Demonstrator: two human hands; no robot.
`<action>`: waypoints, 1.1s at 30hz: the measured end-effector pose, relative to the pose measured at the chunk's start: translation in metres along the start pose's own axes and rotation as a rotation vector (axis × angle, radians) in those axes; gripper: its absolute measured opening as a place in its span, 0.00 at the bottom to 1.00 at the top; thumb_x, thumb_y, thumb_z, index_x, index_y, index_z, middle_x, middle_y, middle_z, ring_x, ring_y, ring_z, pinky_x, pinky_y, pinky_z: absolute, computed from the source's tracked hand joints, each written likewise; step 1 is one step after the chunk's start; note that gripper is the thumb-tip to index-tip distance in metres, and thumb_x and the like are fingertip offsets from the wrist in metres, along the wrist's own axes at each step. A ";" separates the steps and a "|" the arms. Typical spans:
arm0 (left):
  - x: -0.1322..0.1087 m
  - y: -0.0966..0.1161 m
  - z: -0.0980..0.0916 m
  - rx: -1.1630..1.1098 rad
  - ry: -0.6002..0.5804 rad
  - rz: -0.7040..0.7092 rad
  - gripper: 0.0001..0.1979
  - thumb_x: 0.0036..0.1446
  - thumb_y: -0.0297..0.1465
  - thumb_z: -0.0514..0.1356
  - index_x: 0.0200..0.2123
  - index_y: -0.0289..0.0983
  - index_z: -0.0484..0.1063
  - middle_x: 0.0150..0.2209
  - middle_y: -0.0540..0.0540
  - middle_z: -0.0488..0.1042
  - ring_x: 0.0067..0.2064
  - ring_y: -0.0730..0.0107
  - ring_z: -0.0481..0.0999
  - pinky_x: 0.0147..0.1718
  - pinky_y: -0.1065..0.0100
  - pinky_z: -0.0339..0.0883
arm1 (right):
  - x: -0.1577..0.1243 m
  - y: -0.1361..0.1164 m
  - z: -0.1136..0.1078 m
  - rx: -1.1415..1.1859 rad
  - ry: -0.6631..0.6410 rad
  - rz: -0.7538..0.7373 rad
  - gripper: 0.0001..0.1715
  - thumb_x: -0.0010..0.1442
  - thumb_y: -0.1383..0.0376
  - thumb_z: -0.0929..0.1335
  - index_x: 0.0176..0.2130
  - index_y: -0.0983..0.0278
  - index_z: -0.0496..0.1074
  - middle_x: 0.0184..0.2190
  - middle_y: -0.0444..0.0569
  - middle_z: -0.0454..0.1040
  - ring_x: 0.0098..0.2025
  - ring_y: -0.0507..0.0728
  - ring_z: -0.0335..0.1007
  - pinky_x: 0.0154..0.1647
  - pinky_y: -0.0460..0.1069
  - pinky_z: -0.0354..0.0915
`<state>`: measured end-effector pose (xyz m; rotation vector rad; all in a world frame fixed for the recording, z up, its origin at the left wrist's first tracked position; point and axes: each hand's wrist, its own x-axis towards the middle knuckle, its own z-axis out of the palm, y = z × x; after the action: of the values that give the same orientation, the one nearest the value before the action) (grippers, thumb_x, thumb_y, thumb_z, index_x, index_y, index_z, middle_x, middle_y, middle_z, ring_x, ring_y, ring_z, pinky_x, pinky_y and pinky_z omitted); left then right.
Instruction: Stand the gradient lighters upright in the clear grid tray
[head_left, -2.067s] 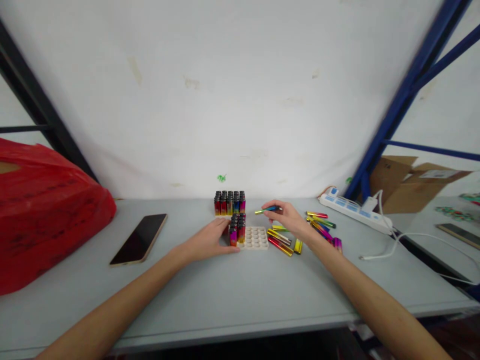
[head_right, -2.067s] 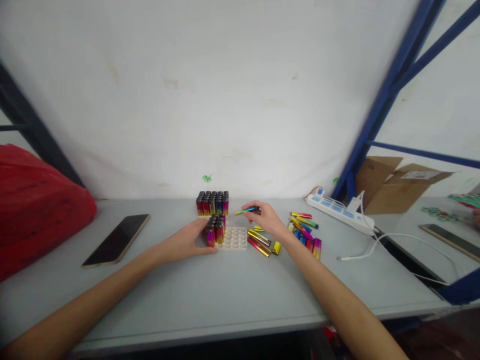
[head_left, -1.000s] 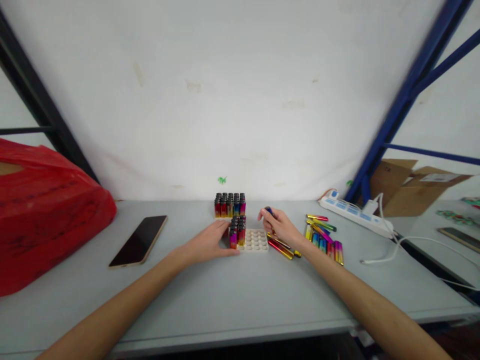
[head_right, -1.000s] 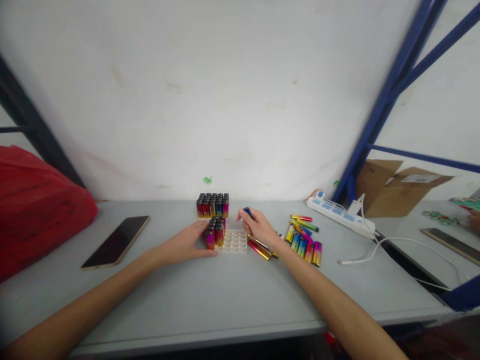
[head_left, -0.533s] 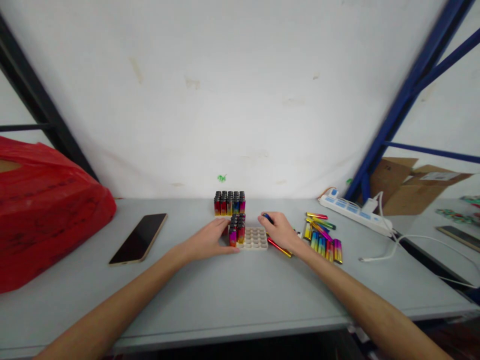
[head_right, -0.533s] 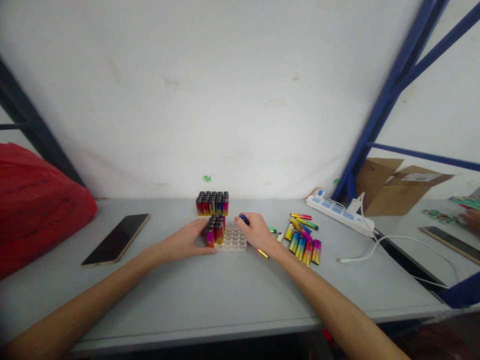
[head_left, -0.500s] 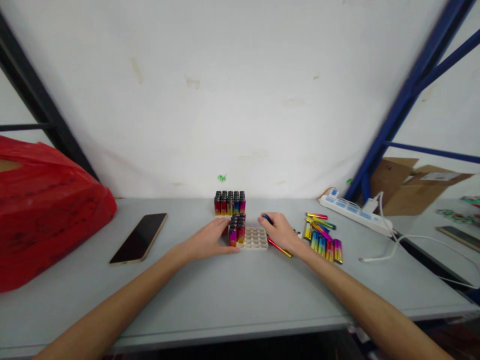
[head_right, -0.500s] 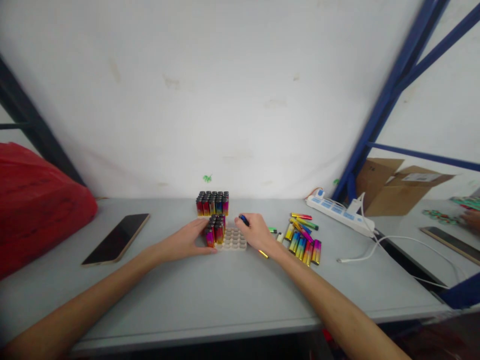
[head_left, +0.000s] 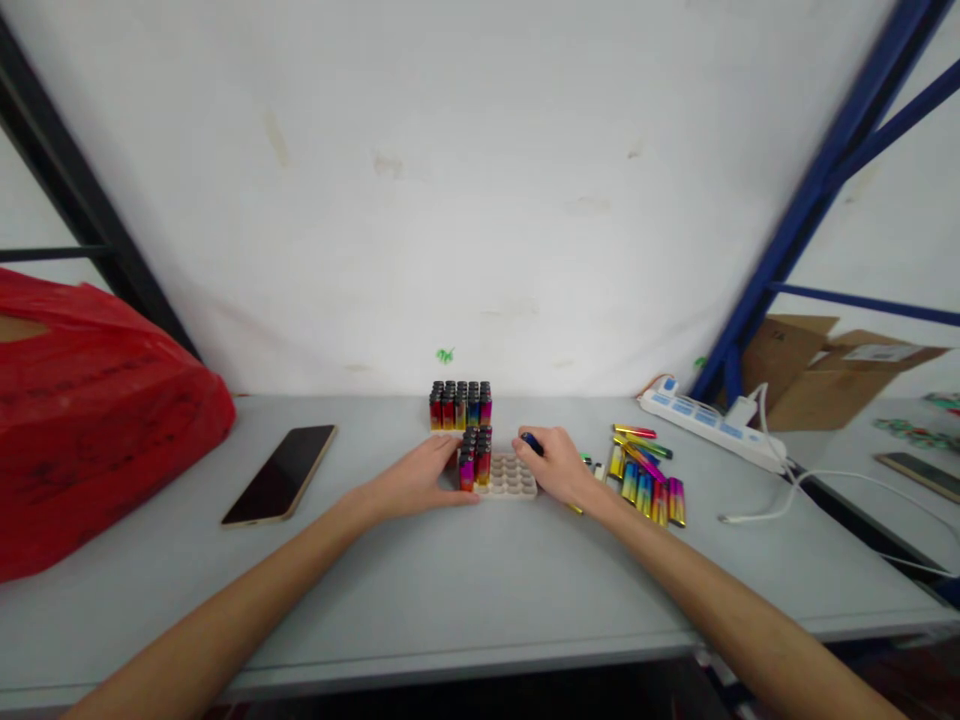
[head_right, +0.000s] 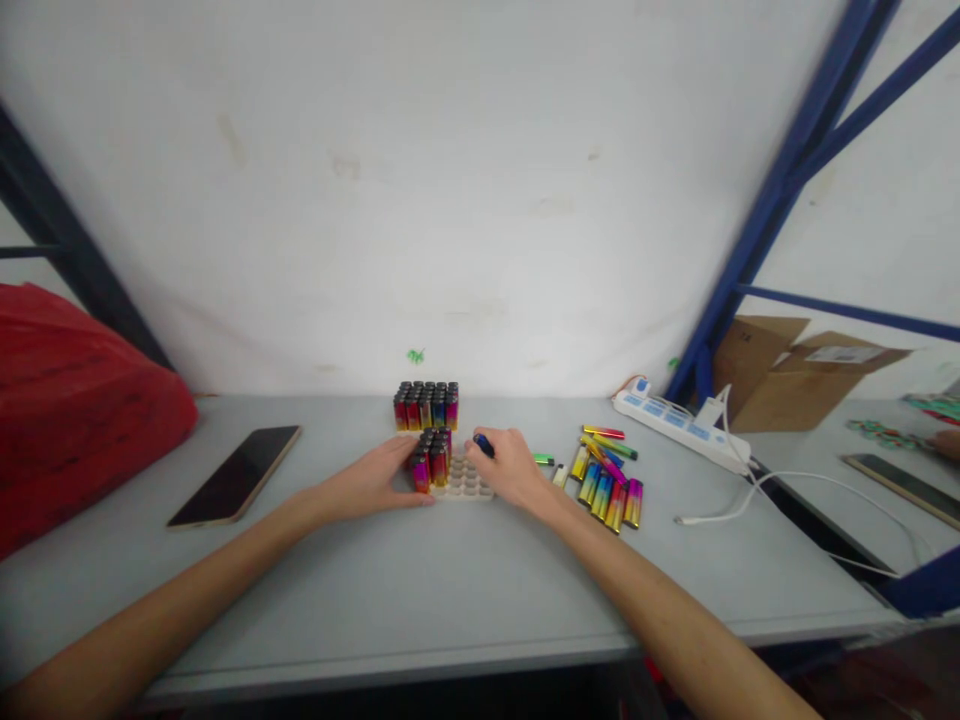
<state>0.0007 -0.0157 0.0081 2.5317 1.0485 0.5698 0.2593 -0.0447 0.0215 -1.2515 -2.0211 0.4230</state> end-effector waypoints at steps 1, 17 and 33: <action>0.000 0.000 0.000 -0.002 0.000 0.002 0.38 0.53 0.50 0.73 0.61 0.38 0.71 0.62 0.35 0.75 0.63 0.41 0.74 0.65 0.49 0.66 | 0.000 0.000 0.000 -0.003 0.002 -0.001 0.21 0.68 0.58 0.61 0.24 0.60 0.57 0.18 0.39 0.56 0.24 0.51 0.53 0.29 0.48 0.48; 0.000 -0.004 0.002 -0.015 0.001 0.019 0.39 0.54 0.51 0.72 0.62 0.37 0.70 0.63 0.35 0.74 0.64 0.42 0.72 0.66 0.48 0.64 | -0.002 -0.004 -0.001 -0.192 -0.169 -0.201 0.33 0.78 0.47 0.55 0.30 0.61 0.70 0.27 0.49 0.72 0.29 0.55 0.64 0.35 0.50 0.57; 0.000 -0.002 0.002 0.004 0.009 0.032 0.36 0.54 0.52 0.71 0.58 0.38 0.71 0.58 0.37 0.77 0.61 0.42 0.75 0.63 0.49 0.67 | -0.001 -0.009 0.020 -0.405 -0.286 -0.185 0.29 0.74 0.44 0.61 0.44 0.64 0.78 0.34 0.57 0.82 0.32 0.59 0.75 0.34 0.50 0.58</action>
<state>0.0004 -0.0143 0.0056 2.5554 1.0151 0.5894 0.2393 -0.0485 0.0124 -1.2752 -2.5341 0.1071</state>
